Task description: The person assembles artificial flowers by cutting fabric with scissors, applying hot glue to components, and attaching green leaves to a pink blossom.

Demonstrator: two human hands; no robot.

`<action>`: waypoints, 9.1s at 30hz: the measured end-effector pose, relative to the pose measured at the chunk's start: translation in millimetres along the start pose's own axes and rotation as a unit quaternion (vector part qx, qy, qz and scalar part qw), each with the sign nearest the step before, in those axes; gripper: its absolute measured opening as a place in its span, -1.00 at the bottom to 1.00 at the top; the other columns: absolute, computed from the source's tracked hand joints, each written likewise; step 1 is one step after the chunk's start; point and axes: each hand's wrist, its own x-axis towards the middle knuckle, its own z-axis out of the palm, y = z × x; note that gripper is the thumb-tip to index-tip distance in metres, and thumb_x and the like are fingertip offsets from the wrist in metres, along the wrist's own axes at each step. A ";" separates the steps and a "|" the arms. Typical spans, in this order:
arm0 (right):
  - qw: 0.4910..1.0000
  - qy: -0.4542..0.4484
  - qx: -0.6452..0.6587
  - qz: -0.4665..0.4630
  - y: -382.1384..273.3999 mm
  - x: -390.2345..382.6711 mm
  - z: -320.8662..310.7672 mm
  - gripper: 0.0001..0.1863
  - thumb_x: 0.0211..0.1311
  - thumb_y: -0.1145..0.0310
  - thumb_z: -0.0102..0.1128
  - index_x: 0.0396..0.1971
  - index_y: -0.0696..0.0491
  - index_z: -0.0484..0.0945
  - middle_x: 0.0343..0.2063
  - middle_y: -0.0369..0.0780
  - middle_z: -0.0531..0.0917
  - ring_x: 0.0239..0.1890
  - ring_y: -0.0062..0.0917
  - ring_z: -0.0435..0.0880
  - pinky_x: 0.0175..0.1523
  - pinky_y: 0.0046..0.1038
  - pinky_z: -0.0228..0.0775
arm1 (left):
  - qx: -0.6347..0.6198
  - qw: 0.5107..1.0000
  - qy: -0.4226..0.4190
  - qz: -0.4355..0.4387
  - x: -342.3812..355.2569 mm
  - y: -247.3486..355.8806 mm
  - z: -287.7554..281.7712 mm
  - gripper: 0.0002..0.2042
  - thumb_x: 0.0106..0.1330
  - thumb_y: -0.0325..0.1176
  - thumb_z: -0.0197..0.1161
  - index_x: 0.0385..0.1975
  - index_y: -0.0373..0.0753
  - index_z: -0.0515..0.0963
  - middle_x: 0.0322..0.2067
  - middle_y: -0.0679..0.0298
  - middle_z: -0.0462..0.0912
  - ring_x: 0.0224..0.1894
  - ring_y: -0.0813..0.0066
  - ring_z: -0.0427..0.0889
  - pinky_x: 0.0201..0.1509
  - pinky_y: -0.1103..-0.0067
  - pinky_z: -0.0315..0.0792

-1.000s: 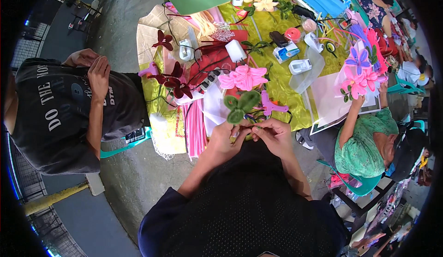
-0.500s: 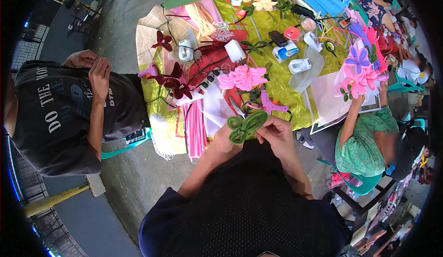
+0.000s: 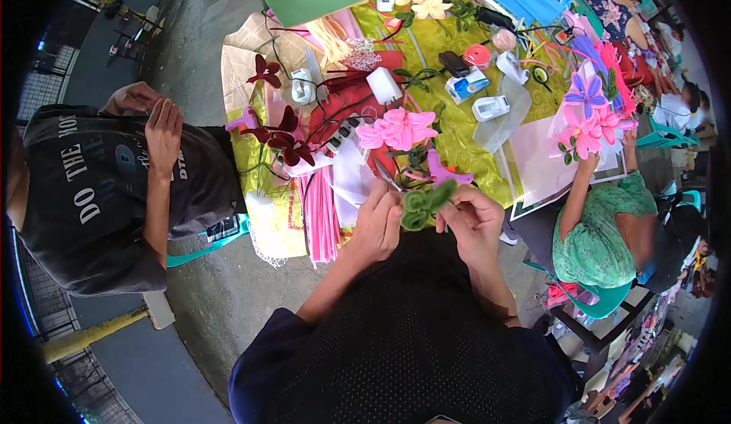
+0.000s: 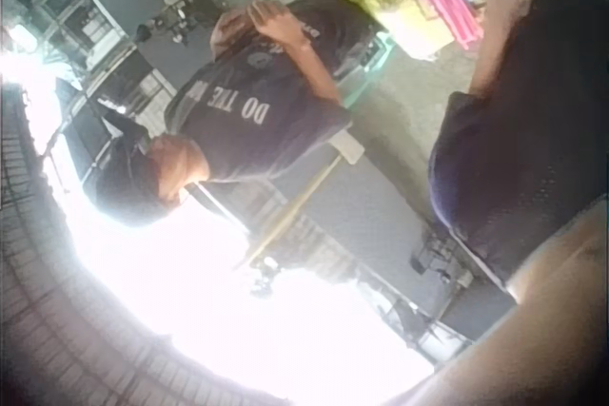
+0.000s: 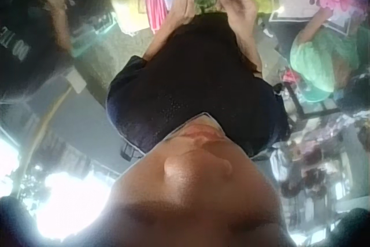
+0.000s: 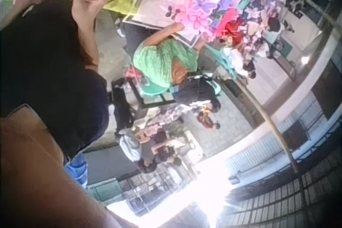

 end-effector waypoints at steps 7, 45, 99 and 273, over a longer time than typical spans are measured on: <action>0.999 0.009 -0.027 -0.017 -5.6 -4.3 9.8 -0.83 0.10 0.71 0.04 -0.28 0.29 0.40 -0.41 -0.21 0.52 -0.45 -0.68 0.52 -0.37 -0.65 0.41 | 0.021 0.999 0.021 0.045 4.6 14.8 2.5 -0.79 0.12 -0.64 0.01 -0.21 -0.42 0.38 -0.43 0.07 0.33 -0.42 0.19 0.41 -0.37 0.47 0.33; 0.971 -0.052 0.177 0.155 17.9 2.5 -8.4 -0.90 0.09 0.55 0.17 -0.36 0.19 0.56 -0.54 -0.20 0.60 -0.56 -0.56 0.57 -0.46 -0.53 0.43 | -0.336 0.926 0.013 -0.169 5.4 26.8 -9.2 -0.93 0.19 -0.60 0.13 -0.36 -0.40 0.53 -0.40 0.25 0.53 -0.38 0.60 0.50 -0.30 0.69 0.41; 0.996 -0.046 -0.006 0.082 -5.7 -8.4 6.1 -0.91 0.09 0.63 0.14 -0.36 0.27 0.53 -0.46 -0.18 0.59 -0.53 -0.61 0.57 -0.41 -0.61 0.49 | -0.012 0.999 0.049 -0.011 3.6 38.2 -4.9 -0.82 0.00 -0.67 0.11 -0.34 -0.41 0.43 -0.39 0.12 0.40 -0.35 0.23 0.40 -0.26 0.49 0.30; 0.967 -0.009 0.194 0.165 61.1 10.3 -104.1 -0.40 0.28 -0.10 -0.26 -0.10 0.20 0.38 -0.61 -0.28 0.41 -0.78 -0.72 0.19 -0.62 -0.63 0.06 | -0.200 0.963 0.057 -0.172 18.6 -40.1 35.6 -0.92 0.21 -0.49 0.13 -0.33 -0.27 0.41 -0.64 0.55 0.22 -0.61 0.83 0.13 -0.60 0.74 0.02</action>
